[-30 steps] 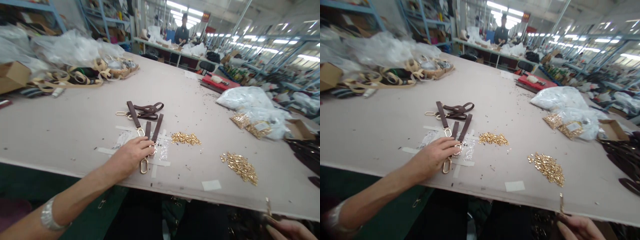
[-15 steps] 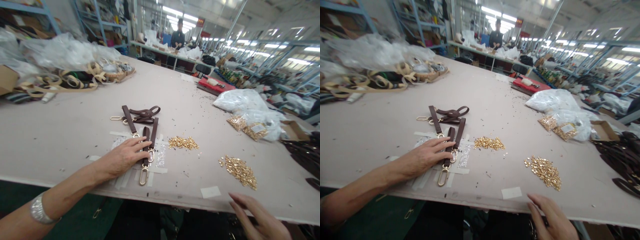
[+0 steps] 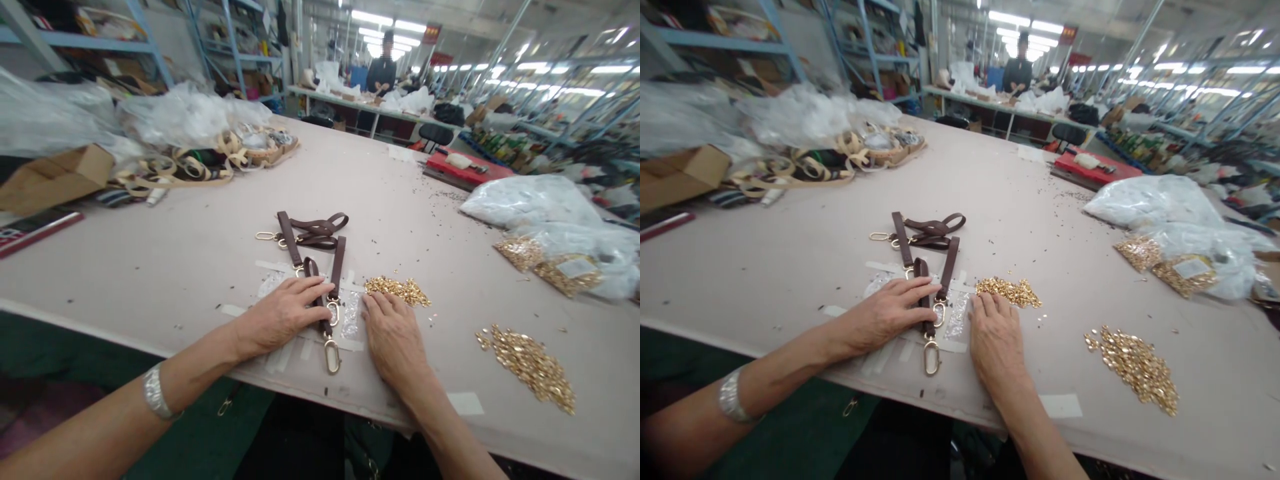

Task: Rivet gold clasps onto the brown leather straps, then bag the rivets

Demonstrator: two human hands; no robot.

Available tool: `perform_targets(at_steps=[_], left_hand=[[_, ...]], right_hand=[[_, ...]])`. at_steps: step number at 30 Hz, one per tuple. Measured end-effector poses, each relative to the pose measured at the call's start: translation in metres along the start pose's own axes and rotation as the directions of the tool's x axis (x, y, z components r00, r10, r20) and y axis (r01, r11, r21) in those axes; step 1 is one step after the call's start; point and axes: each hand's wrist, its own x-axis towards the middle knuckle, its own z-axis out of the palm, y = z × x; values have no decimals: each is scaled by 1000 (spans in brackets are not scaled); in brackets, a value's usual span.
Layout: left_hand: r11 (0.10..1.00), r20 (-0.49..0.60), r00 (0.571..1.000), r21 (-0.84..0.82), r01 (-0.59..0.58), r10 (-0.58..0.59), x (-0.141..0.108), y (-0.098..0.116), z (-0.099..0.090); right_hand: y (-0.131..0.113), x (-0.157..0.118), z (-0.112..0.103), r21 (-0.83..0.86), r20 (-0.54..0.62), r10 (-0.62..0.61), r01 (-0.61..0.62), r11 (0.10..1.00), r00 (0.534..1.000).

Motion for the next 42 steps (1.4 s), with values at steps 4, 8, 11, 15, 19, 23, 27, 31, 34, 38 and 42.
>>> perform_targets(at_steps=[4, 8, 11, 15, 19, 23, 27, 31, 34, 38, 42], left_hand=[[1000, -83, 996, 18, -18, 19, 6, 6, -5], [1000, -118, 993, 6, 25, -24, 8, 24, -21], [951, -22, 967, -189, 244, -253, 7, 45, -33], [487, 293, 837, -704, 516, -462, 4, 73, -35], [-169, 526, 744, -846, 505, -411, 4, 99, -15], [-287, 533, 718, -846, 449, -447, 6, 125, 8], [-45, 382, 738, -901, 432, -557, 10, 144, 15], [87, 275, 770, -916, 392, -575, 15, 156, 13], [111, 222, 784, -932, 346, -580, 18, 162, 12], [116, 195, 783, -940, 322, -590, 21, 167, 10], [81, 211, 773, -944, 321, -598, 21, 170, 11]], right_hand=[[10, -4, 1, 125, -140, -26, 44, 991, 990], [27, -18, -2, 234, -210, 52, -2, 972, 976], [38, -29, -6, 228, -187, 89, -45, 973, 978], [48, -43, -17, 288, -135, 157, -112, 951, 978], [48, -60, -33, 560, -11, 400, -326, 762, 916], [32, -82, -46, 813, 276, 563, -502, 297, 779], [8, -103, -51, 870, 437, 504, -493, -25, 745], [-10, -112, -52, 887, 459, 437, -429, -172, 774], [-18, -110, -54, 882, 470, 434, -426, -202, 768], [-22, -105, -60, 868, 494, 420, -461, -186, 761], [-22, -104, -63, 847, 518, 424, -512, -139, 743]])
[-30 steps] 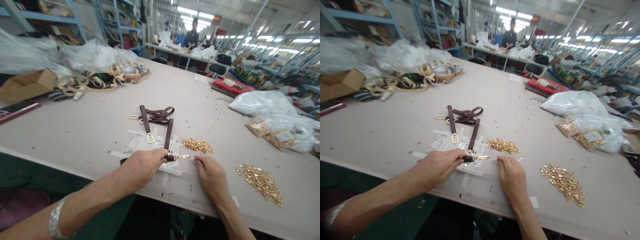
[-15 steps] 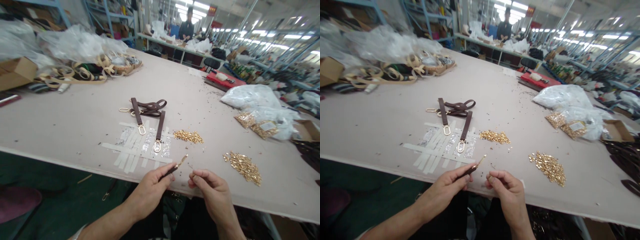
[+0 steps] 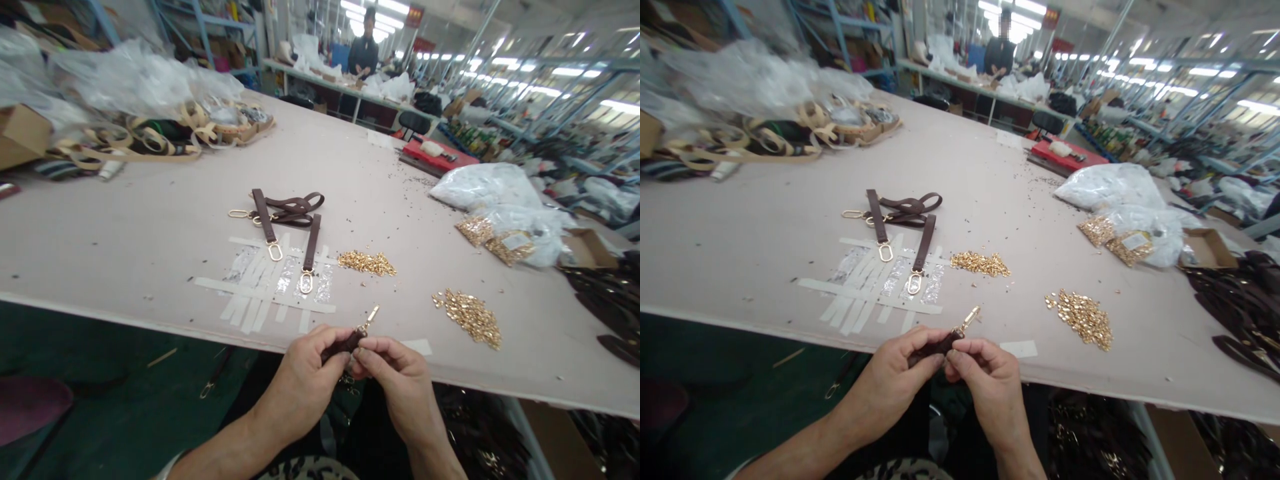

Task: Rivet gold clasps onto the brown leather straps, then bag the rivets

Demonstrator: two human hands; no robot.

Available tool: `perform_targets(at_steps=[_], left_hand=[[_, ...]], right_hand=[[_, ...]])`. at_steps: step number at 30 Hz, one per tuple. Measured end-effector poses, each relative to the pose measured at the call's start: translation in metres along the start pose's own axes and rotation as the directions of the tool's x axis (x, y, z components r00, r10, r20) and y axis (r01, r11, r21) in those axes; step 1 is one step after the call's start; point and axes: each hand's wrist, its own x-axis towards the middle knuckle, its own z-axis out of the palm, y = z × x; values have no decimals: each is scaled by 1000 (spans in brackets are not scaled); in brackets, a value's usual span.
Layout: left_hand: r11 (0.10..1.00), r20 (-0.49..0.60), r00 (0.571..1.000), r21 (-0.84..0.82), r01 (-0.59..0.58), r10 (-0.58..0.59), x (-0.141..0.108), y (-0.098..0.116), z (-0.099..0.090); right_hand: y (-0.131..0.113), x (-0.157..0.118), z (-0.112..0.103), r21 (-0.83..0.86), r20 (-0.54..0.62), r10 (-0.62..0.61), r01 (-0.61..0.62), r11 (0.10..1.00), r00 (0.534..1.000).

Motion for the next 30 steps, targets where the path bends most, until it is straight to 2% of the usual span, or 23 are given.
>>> perform_targets(at_steps=[6, 9, 14, 16, 18, 20, 23, 25, 26, 28, 30], left_hand=[[996, 50, 997, -68, 65, -62, 0, -3, 0], [997, 51, 996, -18, 72, -71, 3, -10, -1], [978, 34, 995, 182, -102, 97, 6, -29, -3], [962, 33, 987, 218, -163, 159, 5, -34, -1], [962, 20, 984, 210, -175, 174, 6, -34, 3], [987, 23, 996, 128, -94, 91, 8, -30, 9], [991, 94, 989, -47, 123, -119, 13, -22, 17], [970, 118, 970, -99, 224, -212, 17, -19, 19], [961, 110, 964, -106, 255, -243, 19, -19, 19], [946, 91, 949, -100, 310, -301, 21, -22, 15], [932, 77, 937, -97, 348, -342, 22, -27, 9]], right_hand=[[-2, 1, 2, -116, -17, -13, 11, 993, 1000], [0, 1, 4, -141, -10, -57, 55, 989, 998], [7, 1, 4, -72, -51, -103, 99, 992, 993], [9, 1, 4, -38, -79, -103, 100, 994, 992], [10, 0, 5, -47, -94, -114, 110, 993, 989], [9, -1, 2, -73, -86, -134, 128, 989, 987], [-1, 4, -17, -213, -14, -189, 182, 960, 982], [-13, 16, -42, -430, -26, -279, 241, 870, 960], [-19, 24, -59, -570, -62, -339, 246, 784, 939], [-30, 43, -93, -810, -152, -471, 163, 563, 869], [-36, 64, -122, -920, -184, -512, 36, 390, 839]])
